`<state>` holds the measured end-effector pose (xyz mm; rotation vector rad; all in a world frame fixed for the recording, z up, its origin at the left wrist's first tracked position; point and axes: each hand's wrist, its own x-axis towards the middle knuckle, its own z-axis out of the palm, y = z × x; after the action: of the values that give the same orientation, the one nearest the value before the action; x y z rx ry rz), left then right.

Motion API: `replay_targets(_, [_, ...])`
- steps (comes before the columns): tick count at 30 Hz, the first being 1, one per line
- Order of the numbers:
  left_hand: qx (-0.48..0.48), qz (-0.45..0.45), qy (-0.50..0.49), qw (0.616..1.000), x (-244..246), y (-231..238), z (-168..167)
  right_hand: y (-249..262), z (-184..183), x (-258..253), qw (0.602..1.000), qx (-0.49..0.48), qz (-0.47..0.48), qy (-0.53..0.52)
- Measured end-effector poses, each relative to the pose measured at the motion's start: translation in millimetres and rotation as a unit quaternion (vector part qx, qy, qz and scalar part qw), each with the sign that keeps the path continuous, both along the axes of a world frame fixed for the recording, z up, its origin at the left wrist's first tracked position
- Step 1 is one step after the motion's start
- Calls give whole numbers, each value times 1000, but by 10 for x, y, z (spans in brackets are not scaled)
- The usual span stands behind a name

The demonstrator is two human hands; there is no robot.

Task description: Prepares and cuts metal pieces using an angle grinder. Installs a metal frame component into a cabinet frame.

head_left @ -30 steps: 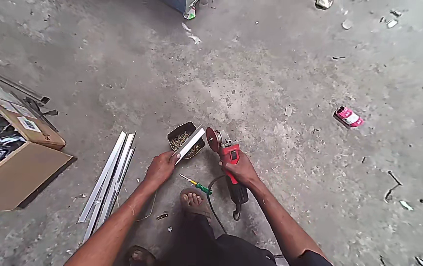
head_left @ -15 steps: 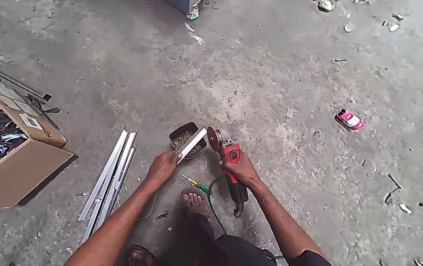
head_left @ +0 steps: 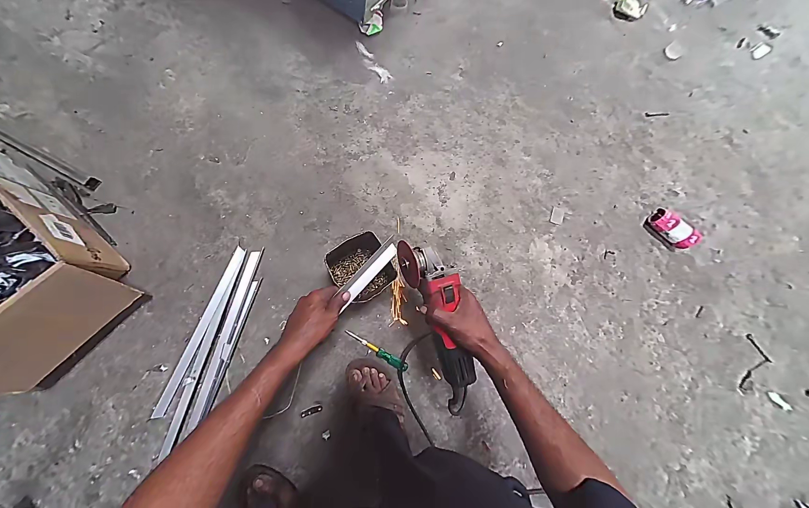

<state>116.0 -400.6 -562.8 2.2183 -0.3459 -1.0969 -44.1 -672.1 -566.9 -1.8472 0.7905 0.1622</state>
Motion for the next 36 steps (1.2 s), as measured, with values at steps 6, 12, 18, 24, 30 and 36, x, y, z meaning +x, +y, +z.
replay_targets(6, [-6, 4, 13, 1000, -4, -3, -2, 19, 71, 28, 1000, 3, -4, 1])
replay_targets(12, [4, 2, 21, 1000, 9, -12, 9, 29, 10, -33, 999, 20, -32, -18])
replay_targets(18, [-1, 10, 33, 999, 15, -16, 12, 33, -10, -58, 1000, -10, -15, -7])
replay_targets(24, [-2, 12, 39, 999, 27, -12, 6, 74, -10, -27, 1000, -16, -13, -6])
replay_targets(30, [-8, 16, 46, 999, 26, -6, -4, 64, -6, -9, 1000, -26, -12, 0])
replay_targets(36, [-26, 32, 57, 998, 20, -2, -18, 74, -22, 7, 1000, -12, -18, -9])
